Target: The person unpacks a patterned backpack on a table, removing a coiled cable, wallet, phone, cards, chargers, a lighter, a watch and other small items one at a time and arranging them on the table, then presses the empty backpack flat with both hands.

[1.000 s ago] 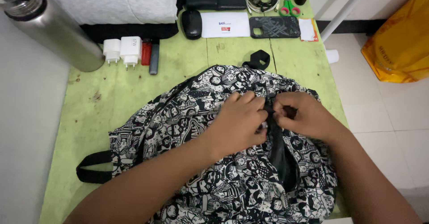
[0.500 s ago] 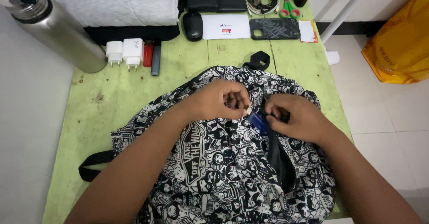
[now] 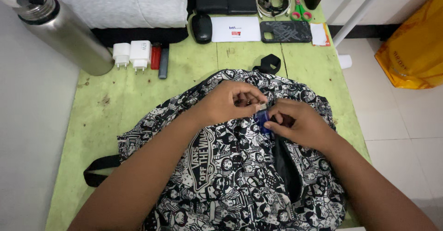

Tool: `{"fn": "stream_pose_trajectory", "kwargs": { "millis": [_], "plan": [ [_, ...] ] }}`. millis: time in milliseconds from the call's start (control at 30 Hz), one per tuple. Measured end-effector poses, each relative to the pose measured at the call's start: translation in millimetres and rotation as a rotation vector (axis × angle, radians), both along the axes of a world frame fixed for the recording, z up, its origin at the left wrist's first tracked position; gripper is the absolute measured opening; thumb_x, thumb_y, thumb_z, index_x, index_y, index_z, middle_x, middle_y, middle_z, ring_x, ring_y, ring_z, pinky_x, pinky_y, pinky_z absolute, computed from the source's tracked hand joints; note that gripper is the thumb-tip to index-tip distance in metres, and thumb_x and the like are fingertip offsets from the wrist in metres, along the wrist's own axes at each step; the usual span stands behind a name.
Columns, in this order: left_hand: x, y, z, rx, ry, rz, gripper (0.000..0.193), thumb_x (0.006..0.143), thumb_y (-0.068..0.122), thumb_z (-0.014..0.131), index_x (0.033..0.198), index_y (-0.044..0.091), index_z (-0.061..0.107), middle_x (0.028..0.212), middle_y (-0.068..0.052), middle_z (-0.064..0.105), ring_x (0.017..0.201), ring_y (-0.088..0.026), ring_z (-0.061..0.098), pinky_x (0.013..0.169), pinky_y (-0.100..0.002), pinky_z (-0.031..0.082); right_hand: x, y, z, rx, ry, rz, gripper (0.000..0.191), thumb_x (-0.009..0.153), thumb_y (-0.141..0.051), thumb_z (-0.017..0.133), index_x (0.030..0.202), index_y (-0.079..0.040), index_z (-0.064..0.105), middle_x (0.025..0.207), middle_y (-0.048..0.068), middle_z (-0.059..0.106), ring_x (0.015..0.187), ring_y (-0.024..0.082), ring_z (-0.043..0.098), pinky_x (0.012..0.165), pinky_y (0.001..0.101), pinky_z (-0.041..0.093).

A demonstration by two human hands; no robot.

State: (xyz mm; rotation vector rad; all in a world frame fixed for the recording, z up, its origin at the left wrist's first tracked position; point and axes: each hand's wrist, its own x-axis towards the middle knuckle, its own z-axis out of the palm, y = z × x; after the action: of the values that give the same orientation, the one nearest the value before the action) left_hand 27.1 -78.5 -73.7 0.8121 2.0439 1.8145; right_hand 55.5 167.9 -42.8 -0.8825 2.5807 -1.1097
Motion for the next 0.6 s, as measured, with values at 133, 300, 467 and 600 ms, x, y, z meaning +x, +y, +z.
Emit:
{"fn": "stream_pose_trajectory", "kwargs": {
  "millis": [133,300,467,600],
  "plan": [
    [-0.4,1.8,1.7,-0.028,-0.007,0.020,0.025,0.092,0.019,0.078,0.115,0.007,0.078,0.086,0.002,0.073,0.072,-0.003,0.056,0.067,-0.021,0.049,-2.3,1.9,-5.6,0.011,-0.062,-0.038,0.015,0.084,-0.014,0.081,0.087,-0.007,0.068,0.071,0.000,0.053,0.058,0.009,0.047,0.052,0.0275,0.041],
    [6.0,4.9,9.8,-0.071,0.064,0.096,0.026,0.093,0.019,0.077,0.117,0.010,0.078,0.093,0.000,0.076,0.076,-0.004,0.060,0.070,-0.022,0.052,-1.8,5.0,-4.9,-0.103,-0.159,-0.064,0.014,0.085,-0.012,0.079,0.086,-0.005,0.067,0.076,-0.002,0.056,0.064,0.006,0.050,0.056,0.0248,0.043],
    [18.5,8.9,37.1,0.001,0.129,0.211,0.024,0.095,0.019,0.074,0.118,0.010,0.076,0.103,0.000,0.077,0.081,-0.004,0.065,0.076,-0.025,0.057,3.7,-2.5,8.9,-0.173,-0.081,-0.159,0.015,0.088,-0.013,0.078,0.088,-0.004,0.066,0.081,-0.003,0.060,0.069,0.005,0.053,0.060,0.0239,0.044],
    [32.2,2.1,58.5,-0.185,0.333,0.373,0.024,0.093,0.019,0.075,0.116,0.013,0.078,0.094,-0.005,0.072,0.067,-0.012,0.058,0.065,-0.029,0.052,12.7,-17.4,22.1,-0.157,-0.026,-0.264,0.015,0.088,-0.015,0.079,0.091,-0.004,0.070,0.080,-0.001,0.067,0.067,0.006,0.055,0.059,0.0256,0.045]
  ]
}}
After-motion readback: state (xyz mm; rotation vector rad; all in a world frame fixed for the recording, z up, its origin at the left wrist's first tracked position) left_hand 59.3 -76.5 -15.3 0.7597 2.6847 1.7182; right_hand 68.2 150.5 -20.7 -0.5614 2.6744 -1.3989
